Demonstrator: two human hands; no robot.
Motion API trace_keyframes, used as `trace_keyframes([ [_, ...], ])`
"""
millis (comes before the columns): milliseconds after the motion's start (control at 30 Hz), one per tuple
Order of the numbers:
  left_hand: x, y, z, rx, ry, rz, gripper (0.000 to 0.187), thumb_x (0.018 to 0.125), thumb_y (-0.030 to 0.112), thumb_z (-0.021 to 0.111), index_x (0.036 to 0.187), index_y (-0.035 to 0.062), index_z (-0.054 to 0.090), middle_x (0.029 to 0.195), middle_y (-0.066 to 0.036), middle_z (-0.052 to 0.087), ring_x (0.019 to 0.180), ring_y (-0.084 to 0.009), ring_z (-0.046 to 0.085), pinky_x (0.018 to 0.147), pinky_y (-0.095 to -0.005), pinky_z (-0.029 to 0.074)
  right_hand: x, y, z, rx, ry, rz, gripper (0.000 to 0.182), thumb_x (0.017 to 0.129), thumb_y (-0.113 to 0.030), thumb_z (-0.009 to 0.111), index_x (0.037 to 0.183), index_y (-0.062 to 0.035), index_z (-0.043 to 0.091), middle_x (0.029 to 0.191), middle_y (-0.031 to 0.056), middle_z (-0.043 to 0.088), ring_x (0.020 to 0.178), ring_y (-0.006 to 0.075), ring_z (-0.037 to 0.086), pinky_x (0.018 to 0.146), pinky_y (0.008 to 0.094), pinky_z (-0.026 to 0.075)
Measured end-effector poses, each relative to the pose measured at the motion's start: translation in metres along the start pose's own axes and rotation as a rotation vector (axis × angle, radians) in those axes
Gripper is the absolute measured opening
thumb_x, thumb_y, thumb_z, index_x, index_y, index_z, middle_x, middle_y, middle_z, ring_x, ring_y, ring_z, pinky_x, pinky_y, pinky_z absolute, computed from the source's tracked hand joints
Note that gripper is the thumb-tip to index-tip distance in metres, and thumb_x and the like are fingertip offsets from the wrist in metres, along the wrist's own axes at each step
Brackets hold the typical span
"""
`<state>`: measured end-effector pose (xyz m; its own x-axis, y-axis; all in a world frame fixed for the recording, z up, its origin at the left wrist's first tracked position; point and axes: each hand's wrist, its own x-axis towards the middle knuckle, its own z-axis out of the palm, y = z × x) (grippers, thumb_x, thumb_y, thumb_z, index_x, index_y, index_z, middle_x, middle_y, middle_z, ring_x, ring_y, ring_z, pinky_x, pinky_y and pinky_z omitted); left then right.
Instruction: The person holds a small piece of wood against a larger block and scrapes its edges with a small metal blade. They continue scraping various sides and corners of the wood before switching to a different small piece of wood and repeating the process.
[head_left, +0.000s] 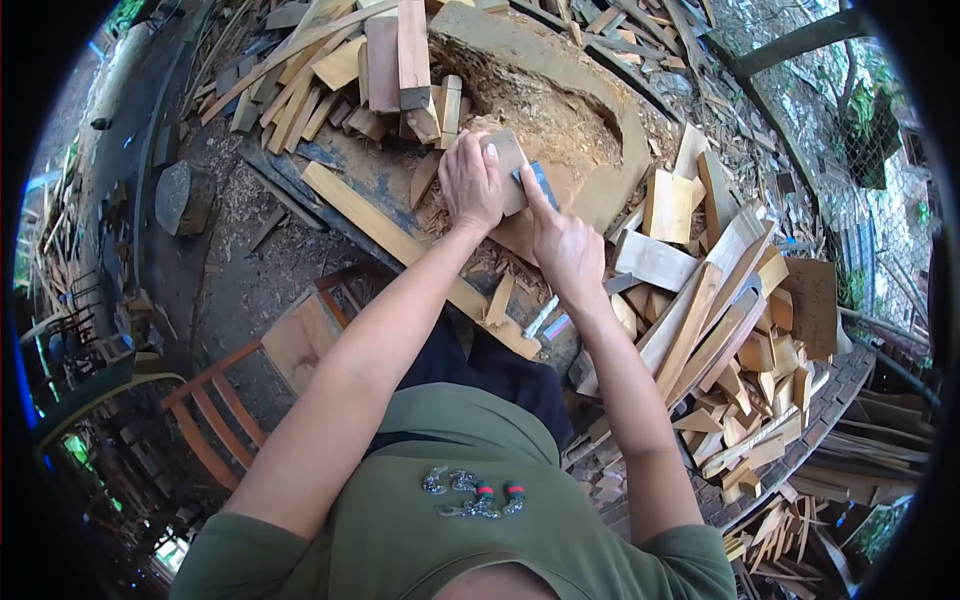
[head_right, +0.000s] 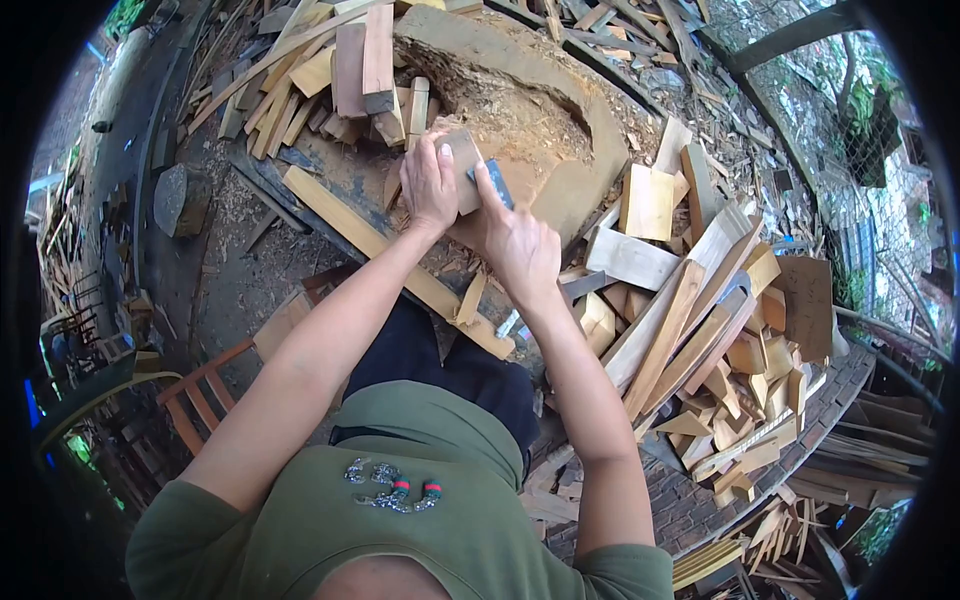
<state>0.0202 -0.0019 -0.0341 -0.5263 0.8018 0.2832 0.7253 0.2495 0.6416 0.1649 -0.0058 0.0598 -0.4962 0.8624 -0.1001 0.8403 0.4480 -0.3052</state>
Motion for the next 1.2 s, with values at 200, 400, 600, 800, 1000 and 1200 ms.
trace_keyframes([
  [200, -0.004, -0.005, 0.000, -0.003, -0.036, -0.006, 0.032, 0.102, 0.029, 0.038, 0.125, 0.0106, 0.050, 0.123, -0.011, 0.058, 0.121, -0.0311, 0.048, 0.105, -0.0452, 0.031, 0.041, -0.005, 0.008, 0.099, 0.067, 0.011, 0.049, 0.097, -0.021, 0.047, 0.145, -0.0314, 0.043, 0.073, 0.0227, 0.066, 0.065, 0.0393, 0.068, 0.057, 0.0497, 0.054],
  [400, -0.003, 0.002, -0.007, -0.043, -0.120, -0.091, 0.033, 0.101, 0.028, 0.041, 0.127, 0.0097, 0.049, 0.131, -0.016, 0.052, 0.131, -0.0307, 0.042, 0.111, -0.0463, 0.026, -0.035, 0.011, -0.005, 0.033, -0.041, 0.048, 0.048, 0.096, -0.020, 0.051, 0.143, -0.0293, 0.048, 0.069, 0.0194, 0.065, 0.060, 0.0346, 0.068, 0.051, 0.0459, 0.054],
  [600, -0.001, 0.001, -0.007, -0.043, -0.145, -0.073, 0.032, 0.101, 0.028, 0.041, 0.127, 0.0112, 0.049, 0.131, -0.013, 0.053, 0.130, -0.0301, 0.043, 0.111, -0.0478, 0.024, -0.041, 0.023, -0.006, 0.363, -0.052, 0.202, 0.045, 0.100, -0.026, 0.046, 0.145, -0.0254, 0.044, 0.086, 0.0254, 0.068, 0.076, 0.0449, 0.065, 0.069, 0.0540, 0.051],
  [800, 0.003, 0.014, -0.002, -0.036, -0.125, -0.176, 0.028, 0.101, 0.028, 0.040, 0.125, 0.0176, 0.050, 0.133, -0.005, 0.052, 0.129, -0.0287, 0.043, 0.112, -0.0507, 0.020, -0.018, 0.012, -0.005, 0.363, -0.028, 0.177, 0.047, 0.100, -0.030, 0.046, 0.146, -0.0260, 0.043, 0.084, 0.0255, 0.068, 0.076, 0.0448, 0.066, 0.069, 0.0539, 0.053],
  [1000, 0.002, 0.014, 0.003, -0.049, -0.020, -0.126, 0.026, 0.100, 0.026, 0.040, 0.121, 0.0148, 0.050, 0.125, -0.007, 0.056, 0.123, -0.0289, 0.047, 0.108, -0.0481, 0.024, -0.005, 0.006, 0.003, 0.214, -0.052, 0.146, 0.047, 0.099, -0.027, 0.048, 0.146, -0.0294, 0.043, 0.074, 0.0251, 0.066, 0.068, 0.0421, 0.067, 0.062, 0.0527, 0.054],
  [1200, 0.002, 0.013, 0.001, -0.044, -0.024, -0.093, 0.026, 0.100, 0.028, 0.040, 0.117, 0.0109, 0.051, 0.117, -0.011, 0.057, 0.118, -0.0322, 0.047, 0.105, -0.0471, 0.026, 0.001, 0.004, 0.002, 0.087, 0.065, 0.008, 0.051, 0.094, -0.022, 0.052, 0.144, -0.0290, 0.047, 0.070, 0.0221, 0.066, 0.059, 0.0351, 0.068, 0.052, 0.0459, 0.055],
])
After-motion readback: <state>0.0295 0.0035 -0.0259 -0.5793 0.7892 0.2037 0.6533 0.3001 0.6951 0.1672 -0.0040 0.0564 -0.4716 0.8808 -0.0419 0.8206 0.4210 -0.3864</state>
